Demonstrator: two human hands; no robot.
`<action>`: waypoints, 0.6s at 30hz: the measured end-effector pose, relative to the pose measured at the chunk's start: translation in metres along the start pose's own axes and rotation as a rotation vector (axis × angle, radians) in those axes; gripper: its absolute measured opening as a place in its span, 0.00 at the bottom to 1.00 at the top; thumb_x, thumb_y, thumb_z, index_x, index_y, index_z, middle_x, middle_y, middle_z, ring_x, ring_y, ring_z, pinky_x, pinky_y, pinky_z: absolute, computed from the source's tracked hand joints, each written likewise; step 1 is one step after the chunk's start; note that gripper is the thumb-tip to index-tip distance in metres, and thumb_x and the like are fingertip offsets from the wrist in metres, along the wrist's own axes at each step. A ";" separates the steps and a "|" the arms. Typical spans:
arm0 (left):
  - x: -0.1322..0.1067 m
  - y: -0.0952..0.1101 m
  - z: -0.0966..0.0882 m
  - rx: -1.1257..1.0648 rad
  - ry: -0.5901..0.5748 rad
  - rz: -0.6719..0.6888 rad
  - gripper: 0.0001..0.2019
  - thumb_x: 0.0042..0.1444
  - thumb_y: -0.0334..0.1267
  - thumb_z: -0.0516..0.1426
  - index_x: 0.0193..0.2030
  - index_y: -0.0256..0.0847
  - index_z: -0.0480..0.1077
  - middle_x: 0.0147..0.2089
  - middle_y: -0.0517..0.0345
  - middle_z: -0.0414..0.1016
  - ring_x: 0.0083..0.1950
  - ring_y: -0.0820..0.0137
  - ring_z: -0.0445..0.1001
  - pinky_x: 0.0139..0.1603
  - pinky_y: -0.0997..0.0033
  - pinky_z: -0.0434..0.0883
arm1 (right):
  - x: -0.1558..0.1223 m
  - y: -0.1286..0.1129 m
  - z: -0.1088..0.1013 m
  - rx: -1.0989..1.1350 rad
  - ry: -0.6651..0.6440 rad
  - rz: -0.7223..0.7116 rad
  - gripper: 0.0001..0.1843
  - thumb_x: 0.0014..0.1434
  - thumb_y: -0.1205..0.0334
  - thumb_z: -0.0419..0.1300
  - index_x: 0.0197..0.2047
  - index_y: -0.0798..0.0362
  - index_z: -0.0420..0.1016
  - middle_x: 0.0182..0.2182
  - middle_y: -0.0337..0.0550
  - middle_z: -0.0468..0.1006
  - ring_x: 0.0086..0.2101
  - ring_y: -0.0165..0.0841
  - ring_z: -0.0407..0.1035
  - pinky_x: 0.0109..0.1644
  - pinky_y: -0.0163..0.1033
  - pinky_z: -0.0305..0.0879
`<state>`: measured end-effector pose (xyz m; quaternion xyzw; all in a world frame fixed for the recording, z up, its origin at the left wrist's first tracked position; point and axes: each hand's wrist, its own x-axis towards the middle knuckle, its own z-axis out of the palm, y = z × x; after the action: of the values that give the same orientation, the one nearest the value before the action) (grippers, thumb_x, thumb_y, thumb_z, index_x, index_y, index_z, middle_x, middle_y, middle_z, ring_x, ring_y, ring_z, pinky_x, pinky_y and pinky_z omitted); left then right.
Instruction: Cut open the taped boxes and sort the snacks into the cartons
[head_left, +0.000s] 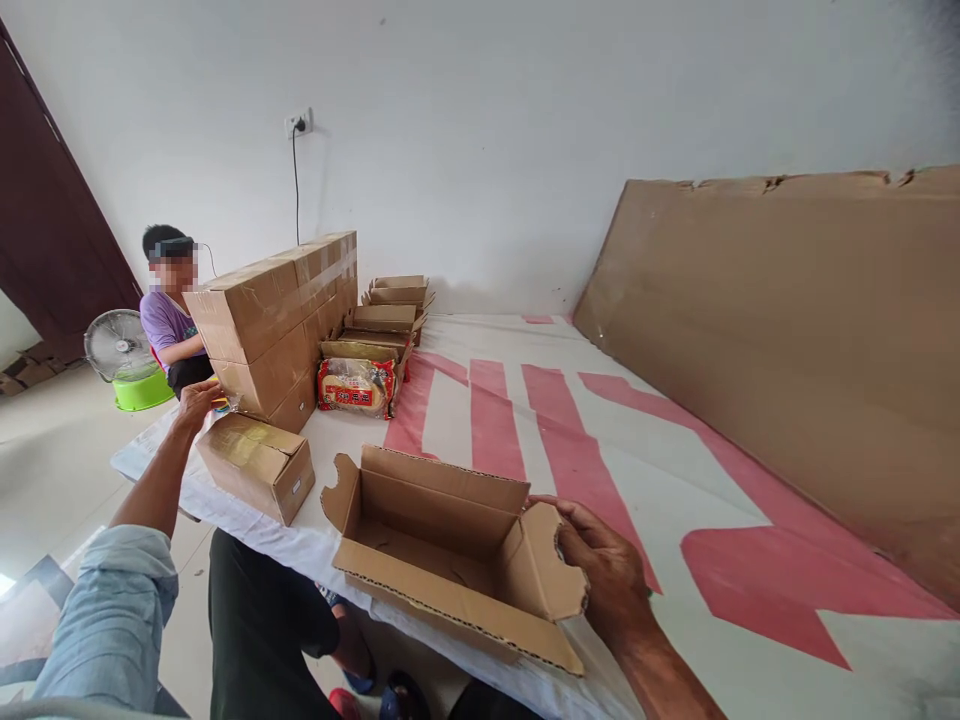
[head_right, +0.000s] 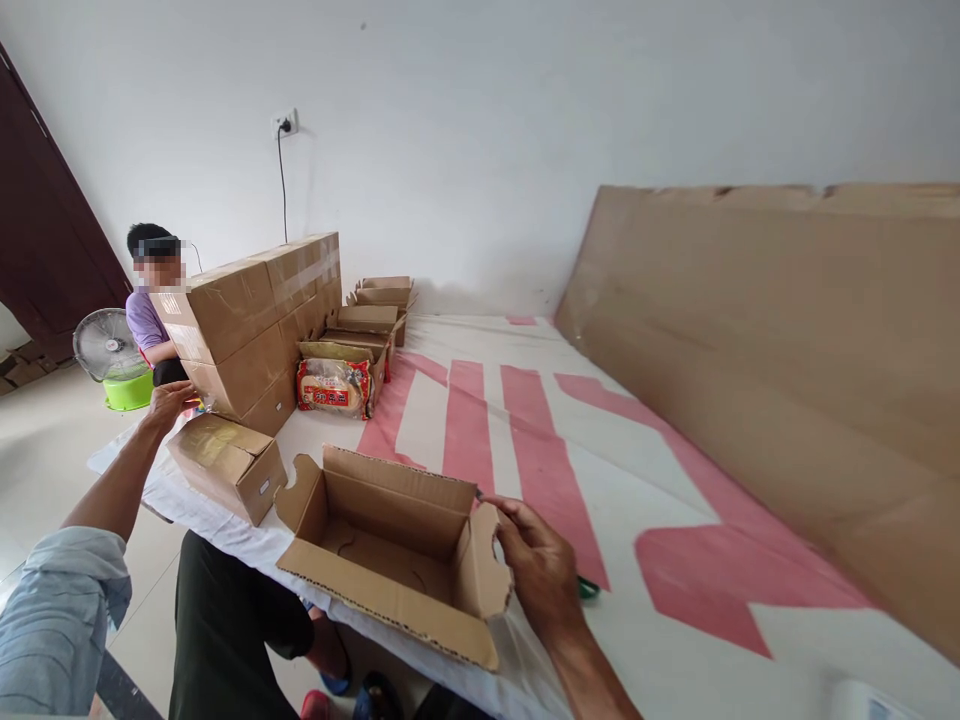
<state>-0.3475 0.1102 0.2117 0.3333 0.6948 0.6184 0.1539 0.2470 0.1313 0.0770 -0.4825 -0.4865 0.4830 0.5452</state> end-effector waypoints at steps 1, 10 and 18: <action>0.000 0.000 -0.001 0.000 -0.010 -0.001 0.20 0.38 0.48 0.75 0.32 0.35 0.79 0.28 0.49 0.82 0.33 0.60 0.83 0.36 0.62 0.80 | 0.000 0.001 0.000 0.004 -0.015 0.006 0.25 0.43 0.38 0.74 0.35 0.49 0.84 0.29 0.44 0.82 0.28 0.38 0.72 0.28 0.39 0.65; -0.004 0.000 -0.010 -0.019 -0.114 0.027 0.24 0.29 0.47 0.76 0.33 0.34 0.82 0.33 0.45 0.86 0.35 0.60 0.83 0.36 0.64 0.79 | 0.002 0.005 0.001 -0.011 -0.040 -0.040 0.25 0.46 0.37 0.72 0.37 0.49 0.85 0.25 0.41 0.79 0.24 0.34 0.67 0.26 0.38 0.64; -0.006 -0.004 -0.005 0.068 -0.073 0.073 0.20 0.32 0.45 0.73 0.33 0.37 0.81 0.33 0.49 0.86 0.33 0.63 0.82 0.32 0.67 0.79 | 0.004 0.008 0.007 -0.014 -0.057 -0.095 0.27 0.52 0.33 0.71 0.41 0.49 0.87 0.33 0.45 0.85 0.36 0.42 0.79 0.35 0.39 0.73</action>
<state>-0.3470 0.1025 0.2072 0.3858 0.6968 0.5870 0.1453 0.2401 0.1358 0.0698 -0.4488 -0.5276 0.4667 0.5499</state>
